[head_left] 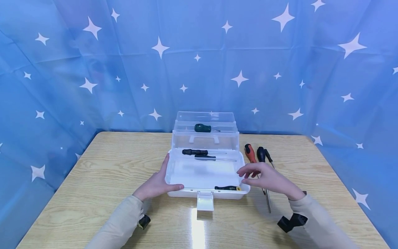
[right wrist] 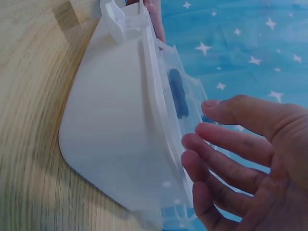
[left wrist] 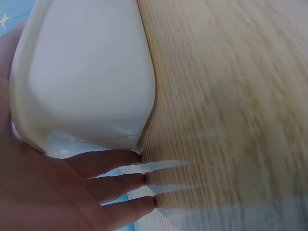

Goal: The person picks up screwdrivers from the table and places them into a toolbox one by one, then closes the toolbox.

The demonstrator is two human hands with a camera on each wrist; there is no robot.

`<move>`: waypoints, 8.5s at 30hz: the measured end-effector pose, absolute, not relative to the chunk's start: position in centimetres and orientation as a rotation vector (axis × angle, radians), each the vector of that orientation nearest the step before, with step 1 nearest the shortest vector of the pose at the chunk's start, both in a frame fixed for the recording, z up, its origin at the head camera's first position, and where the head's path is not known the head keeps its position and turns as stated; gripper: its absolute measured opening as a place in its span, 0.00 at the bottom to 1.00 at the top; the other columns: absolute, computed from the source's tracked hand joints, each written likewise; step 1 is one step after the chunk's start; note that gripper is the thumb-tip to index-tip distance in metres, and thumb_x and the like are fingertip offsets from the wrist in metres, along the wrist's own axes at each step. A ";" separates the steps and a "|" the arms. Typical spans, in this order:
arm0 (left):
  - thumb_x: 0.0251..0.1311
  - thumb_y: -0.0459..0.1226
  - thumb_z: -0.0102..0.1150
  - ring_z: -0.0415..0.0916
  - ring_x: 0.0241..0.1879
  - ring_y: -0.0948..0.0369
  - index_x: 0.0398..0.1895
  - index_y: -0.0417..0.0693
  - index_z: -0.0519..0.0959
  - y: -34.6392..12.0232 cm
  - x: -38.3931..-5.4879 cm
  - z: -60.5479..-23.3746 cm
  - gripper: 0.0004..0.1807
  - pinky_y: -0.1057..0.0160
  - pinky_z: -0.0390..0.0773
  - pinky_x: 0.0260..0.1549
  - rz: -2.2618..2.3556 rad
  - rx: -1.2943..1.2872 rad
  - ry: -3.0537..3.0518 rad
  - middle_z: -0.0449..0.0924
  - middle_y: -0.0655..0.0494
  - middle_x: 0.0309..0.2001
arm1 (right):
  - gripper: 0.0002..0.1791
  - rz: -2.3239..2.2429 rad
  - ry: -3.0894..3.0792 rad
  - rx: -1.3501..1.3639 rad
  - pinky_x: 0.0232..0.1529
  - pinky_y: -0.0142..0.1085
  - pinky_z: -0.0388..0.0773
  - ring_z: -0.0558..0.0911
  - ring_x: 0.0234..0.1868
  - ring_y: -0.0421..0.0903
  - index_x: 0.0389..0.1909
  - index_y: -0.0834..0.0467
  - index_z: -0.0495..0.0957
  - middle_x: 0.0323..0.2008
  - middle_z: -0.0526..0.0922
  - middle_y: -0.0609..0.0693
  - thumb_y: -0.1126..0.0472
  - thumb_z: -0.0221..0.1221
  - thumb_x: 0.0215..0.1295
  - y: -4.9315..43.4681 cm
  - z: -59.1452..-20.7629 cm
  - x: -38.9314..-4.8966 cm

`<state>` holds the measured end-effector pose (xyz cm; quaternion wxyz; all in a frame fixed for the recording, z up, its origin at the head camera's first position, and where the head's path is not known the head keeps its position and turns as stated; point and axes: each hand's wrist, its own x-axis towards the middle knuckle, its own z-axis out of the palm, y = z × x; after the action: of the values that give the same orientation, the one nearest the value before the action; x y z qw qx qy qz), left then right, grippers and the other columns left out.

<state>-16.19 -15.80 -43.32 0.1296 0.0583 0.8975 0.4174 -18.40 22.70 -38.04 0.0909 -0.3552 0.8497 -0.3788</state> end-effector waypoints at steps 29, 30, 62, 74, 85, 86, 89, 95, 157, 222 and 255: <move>0.47 0.57 0.72 0.67 0.59 0.37 0.77 0.54 0.29 -15.9 -16.1 -43.2 0.69 0.39 0.68 0.54 1.232 0.185 2.587 0.58 0.26 0.66 | 0.15 -1.099 2.606 -0.846 0.41 0.36 0.79 0.80 0.41 0.40 0.52 0.62 0.79 0.45 0.83 0.53 0.62 0.61 0.66 27.6 -39.1 -19.5; 0.47 0.56 0.72 0.67 0.59 0.36 0.77 0.54 0.29 -15.9 -16.1 -43.2 0.69 0.39 0.68 0.54 1.236 0.187 2.584 0.58 0.26 0.66 | 0.15 -1.100 2.608 -0.849 0.40 0.36 0.79 0.80 0.40 0.40 0.52 0.62 0.79 0.44 0.83 0.54 0.62 0.61 0.66 27.6 -39.2 -19.5; 0.47 0.56 0.72 0.66 0.59 0.36 0.77 0.54 0.30 -15.8 -16.2 -43.3 0.68 0.39 0.67 0.55 1.237 0.181 2.585 0.56 0.26 0.67 | 0.37 -1.162 2.752 -0.447 0.55 0.63 0.66 0.63 0.60 0.75 0.70 0.73 0.52 0.61 0.61 0.78 0.62 0.58 0.68 30.0 -41.3 -21.8; 0.46 0.56 0.73 0.65 0.61 0.36 0.77 0.52 0.31 -15.9 -16.3 -43.3 0.68 0.38 0.66 0.56 1.247 0.191 2.584 0.55 0.26 0.68 | 0.39 -1.118 2.779 -0.307 0.54 0.62 0.67 0.65 0.59 0.74 0.70 0.74 0.49 0.60 0.61 0.79 0.61 0.59 0.67 30.5 -42.3 -23.4; 0.46 0.56 0.73 0.64 0.61 0.36 0.77 0.52 0.31 -15.9 -16.2 -43.4 0.68 0.38 0.65 0.57 1.256 0.192 2.584 0.55 0.27 0.68 | 0.39 -1.082 2.785 -0.241 0.53 0.60 0.69 0.66 0.59 0.73 0.70 0.74 0.50 0.59 0.63 0.77 0.58 0.57 0.69 31.3 -43.6 -25.1; 0.46 0.56 0.73 0.64 0.61 0.36 0.77 0.52 0.31 -15.9 -16.3 -43.4 0.68 0.38 0.65 0.57 1.255 0.191 2.584 0.54 0.27 0.68 | 0.39 -1.083 2.787 -0.236 0.53 0.60 0.69 0.66 0.59 0.72 0.70 0.74 0.50 0.59 0.64 0.77 0.58 0.57 0.69 31.3 -43.7 -25.3; 0.46 0.57 0.72 0.64 0.61 0.36 0.77 0.53 0.31 -15.9 -16.2 -43.4 0.68 0.38 0.65 0.56 1.248 0.187 2.584 0.54 0.27 0.68 | 0.38 -1.072 2.801 -0.230 0.53 0.60 0.69 0.68 0.58 0.72 0.69 0.74 0.51 0.58 0.65 0.77 0.58 0.58 0.69 31.4 -44.0 -25.7; 0.46 0.57 0.72 0.66 0.60 0.37 0.77 0.53 0.31 -15.9 -16.2 -43.4 0.68 0.38 0.66 0.56 1.241 0.185 2.585 0.55 0.27 0.68 | 0.35 -1.014 2.859 -0.263 0.49 0.57 0.72 0.71 0.54 0.70 0.65 0.77 0.57 0.54 0.69 0.76 0.61 0.59 0.66 31.5 -44.6 -26.5; 0.48 0.57 0.71 0.61 0.63 0.36 0.77 0.54 0.29 -16.0 -16.2 -43.0 0.68 0.38 0.65 0.57 1.244 0.198 2.569 0.54 0.28 0.69 | 0.23 -1.289 2.940 -0.160 0.33 0.30 0.73 0.77 0.36 0.38 0.54 0.67 0.78 0.43 0.82 0.62 0.54 0.60 0.68 30.6 -41.2 -24.7; 0.48 0.58 0.70 0.61 0.63 0.35 0.77 0.55 0.28 -16.0 -16.2 -43.1 0.68 0.38 0.64 0.58 1.218 0.191 2.581 0.51 0.29 0.70 | 0.11 -1.256 2.853 -0.569 0.35 0.39 0.76 0.79 0.35 0.48 0.46 0.62 0.84 0.37 0.84 0.54 0.64 0.63 0.64 21.7 -36.9 -24.5; 0.48 0.56 0.72 0.67 0.60 0.38 0.77 0.54 0.29 -16.0 -16.2 -43.0 0.68 0.42 0.67 0.56 1.237 0.216 2.590 0.57 0.26 0.66 | 0.09 -1.191 2.748 -0.755 0.40 0.41 0.80 0.82 0.38 0.46 0.44 0.60 0.85 0.40 0.84 0.52 0.66 0.63 0.64 18.5 -36.0 -25.7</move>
<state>-16.16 -15.97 -43.00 0.1311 0.0743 0.8921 0.4260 -25.75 18.52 -35.96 0.0265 -0.2445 0.8893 -0.3855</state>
